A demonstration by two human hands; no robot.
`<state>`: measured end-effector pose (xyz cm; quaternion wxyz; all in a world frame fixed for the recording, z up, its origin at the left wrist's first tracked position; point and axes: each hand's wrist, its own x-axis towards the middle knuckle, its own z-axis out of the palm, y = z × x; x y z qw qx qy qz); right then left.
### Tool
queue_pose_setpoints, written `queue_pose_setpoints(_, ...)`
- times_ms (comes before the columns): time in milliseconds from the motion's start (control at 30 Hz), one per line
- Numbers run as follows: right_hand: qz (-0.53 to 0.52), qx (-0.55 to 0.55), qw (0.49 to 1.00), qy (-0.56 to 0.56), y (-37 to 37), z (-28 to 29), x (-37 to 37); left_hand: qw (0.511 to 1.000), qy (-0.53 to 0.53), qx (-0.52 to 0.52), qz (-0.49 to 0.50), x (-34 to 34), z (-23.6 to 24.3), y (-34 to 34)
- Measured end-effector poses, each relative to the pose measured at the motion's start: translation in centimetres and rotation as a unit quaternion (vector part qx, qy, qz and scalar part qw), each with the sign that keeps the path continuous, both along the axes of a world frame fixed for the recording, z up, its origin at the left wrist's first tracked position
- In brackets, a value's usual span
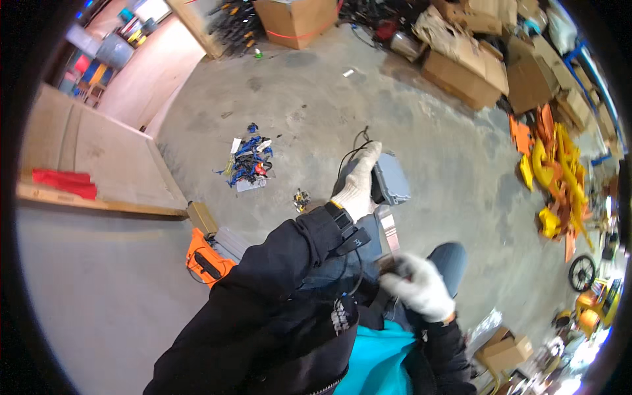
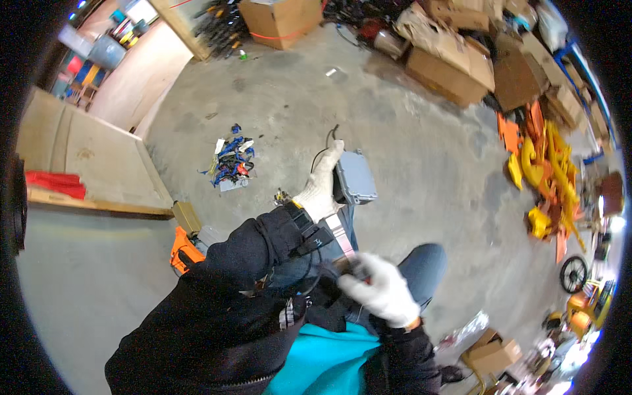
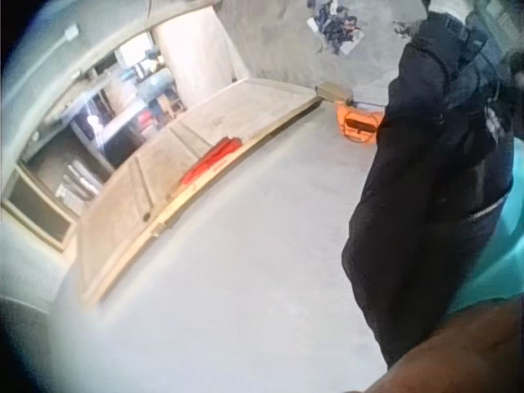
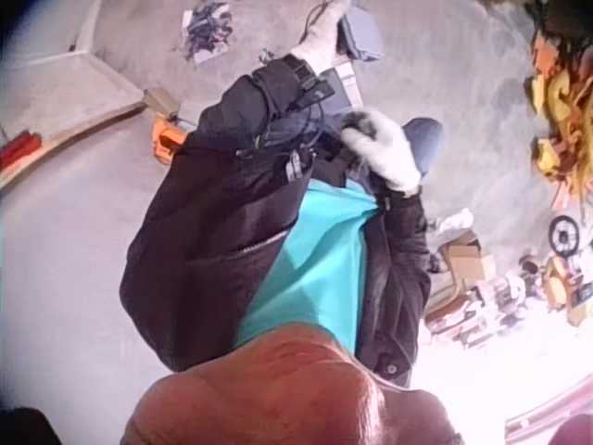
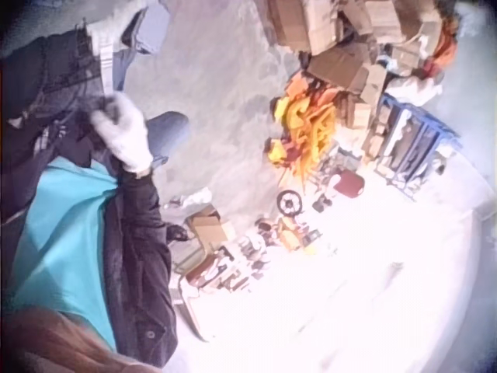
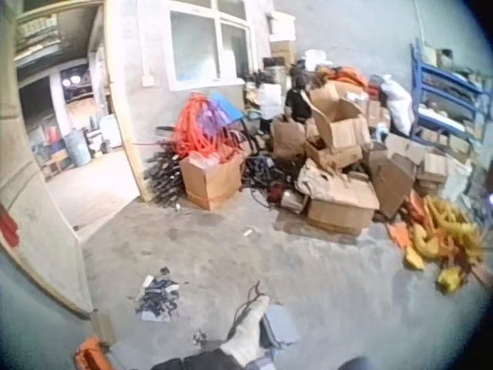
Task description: Unscrewing and inspecting an electronic control box using a screwdriver.
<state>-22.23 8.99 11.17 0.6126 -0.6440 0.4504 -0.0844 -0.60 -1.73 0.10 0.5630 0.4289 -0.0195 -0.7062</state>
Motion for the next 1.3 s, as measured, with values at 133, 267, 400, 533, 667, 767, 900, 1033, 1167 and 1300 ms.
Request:
queue_pose_setpoints(133, -0.282, -0.035, 0.959, -0.012, 0.1, -1.0, -5.6, 0.993, 0.053, 0.009, -0.104, -3.5, -0.1, 1.0)
queue_pose_setpoints(267, -0.333, 0.006, 0.942, 0.031, -0.1, -1.6, -8.6, 0.979, 0.083, -0.011, -0.185, -3.3, -3.1, 1.6)
queue_pose_setpoints(400, -0.332, 0.022, 0.941, 0.066, 0.0, -2.4, -10.0, 0.968, 0.036, -0.015, -0.249, -3.3, -4.3, 1.6)
queue_pose_setpoints(533, -0.351, 0.020, 0.935, 0.038, -0.8, -2.6, -11.6, 0.963, -0.013, 0.000, -0.268, -3.2, -4.2, 1.8)
queue_pose_setpoints(667, -0.375, 0.006, 0.927, 0.006, -2.0, -2.0, -13.1, 0.967, -0.012, -0.001, -0.254, -2.8, -3.9, 2.1)
queue_pose_setpoints(767, -0.401, -0.012, 0.916, -0.011, -2.3, -2.9, -13.5, 0.968, -0.011, -0.011, -0.252, -2.8, -4.0, 2.3)
queue_pose_setpoints(900, -0.357, 0.020, 0.934, -0.021, -1.7, -4.3, -12.1, 0.968, 0.004, 0.013, -0.252, -2.5, -4.5, 2.3)
queue_pose_setpoints(1033, -0.371, 0.044, 0.926, -0.053, -0.4, -7.0, -11.8, 0.962, -0.006, 0.014, -0.273, -3.7, -4.8, 2.2)
queue_pose_setpoints(1167, -0.424, 0.064, 0.885, -0.182, -0.9, -11.2, -10.5, 0.966, 0.023, 0.038, -0.253, -2.6, -5.2, 1.9)
queue_pose_setpoints(1300, -0.478, 0.138, 0.812, -0.305, -0.9, -15.3, -9.8, 0.972, -0.029, 0.021, -0.231, -3.6, -3.7, 2.2)
